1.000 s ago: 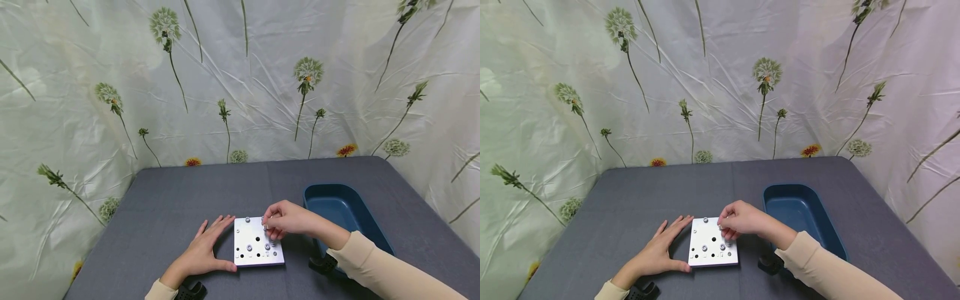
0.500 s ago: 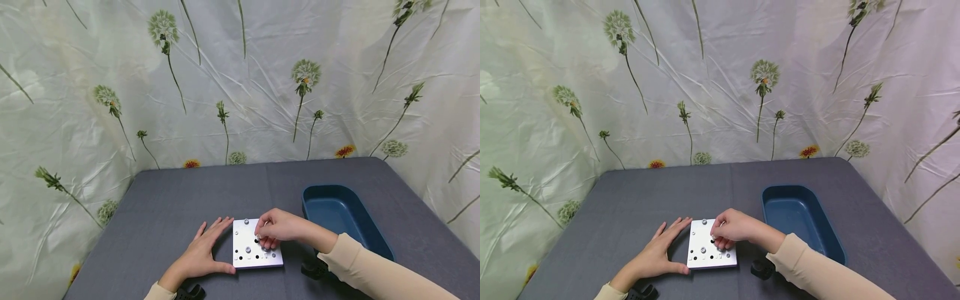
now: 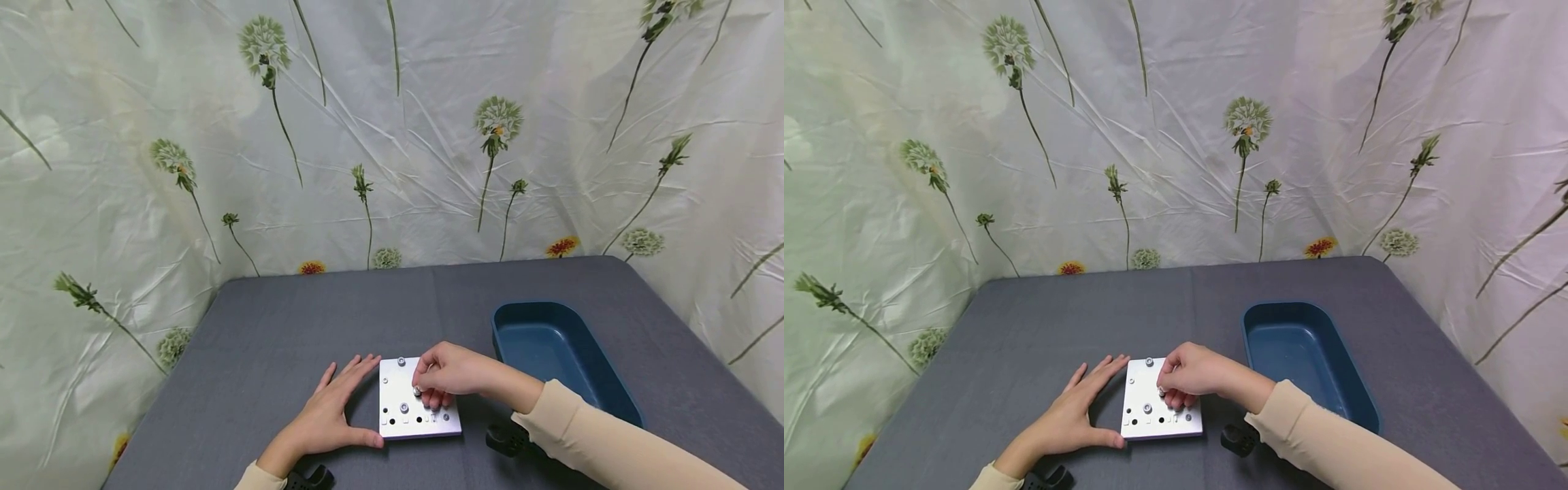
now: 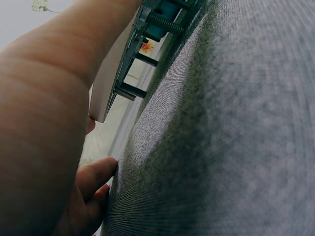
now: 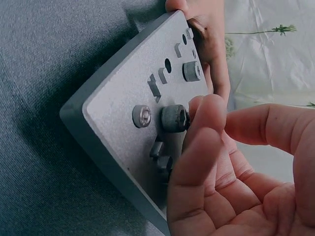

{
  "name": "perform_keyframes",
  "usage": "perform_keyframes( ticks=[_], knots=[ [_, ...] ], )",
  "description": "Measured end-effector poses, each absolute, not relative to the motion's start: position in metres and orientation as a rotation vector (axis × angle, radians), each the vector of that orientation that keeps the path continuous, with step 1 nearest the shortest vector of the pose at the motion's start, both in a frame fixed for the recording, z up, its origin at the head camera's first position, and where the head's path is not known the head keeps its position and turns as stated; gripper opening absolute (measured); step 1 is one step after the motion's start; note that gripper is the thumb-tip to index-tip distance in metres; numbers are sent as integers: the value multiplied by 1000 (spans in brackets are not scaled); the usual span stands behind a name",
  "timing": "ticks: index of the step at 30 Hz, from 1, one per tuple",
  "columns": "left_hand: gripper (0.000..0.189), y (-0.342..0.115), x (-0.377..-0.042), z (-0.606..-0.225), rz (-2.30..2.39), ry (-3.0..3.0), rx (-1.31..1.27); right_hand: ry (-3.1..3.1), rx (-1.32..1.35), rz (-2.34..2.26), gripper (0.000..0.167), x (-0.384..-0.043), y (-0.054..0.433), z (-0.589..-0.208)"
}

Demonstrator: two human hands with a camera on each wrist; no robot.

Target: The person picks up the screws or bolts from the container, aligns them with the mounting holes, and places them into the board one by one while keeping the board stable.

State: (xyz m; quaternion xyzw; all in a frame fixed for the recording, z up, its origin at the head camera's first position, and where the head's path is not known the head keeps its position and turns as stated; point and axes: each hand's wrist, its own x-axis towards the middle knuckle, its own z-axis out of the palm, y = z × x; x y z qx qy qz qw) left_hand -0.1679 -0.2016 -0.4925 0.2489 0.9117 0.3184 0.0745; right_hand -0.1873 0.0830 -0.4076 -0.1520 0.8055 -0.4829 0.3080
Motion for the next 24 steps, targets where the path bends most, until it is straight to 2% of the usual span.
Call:
perform_keyframes(
  ticks=[15, 24],
  knots=[
    [124, -202, -167, -493, 958, 2731, 717, 2196, -410, -1222, 15, -186, 82, -408],
    [124, -202, -168, -493, 969, 2729, 734, 2196, -398, -1254, 13, -187, 83, -408]
  ],
)
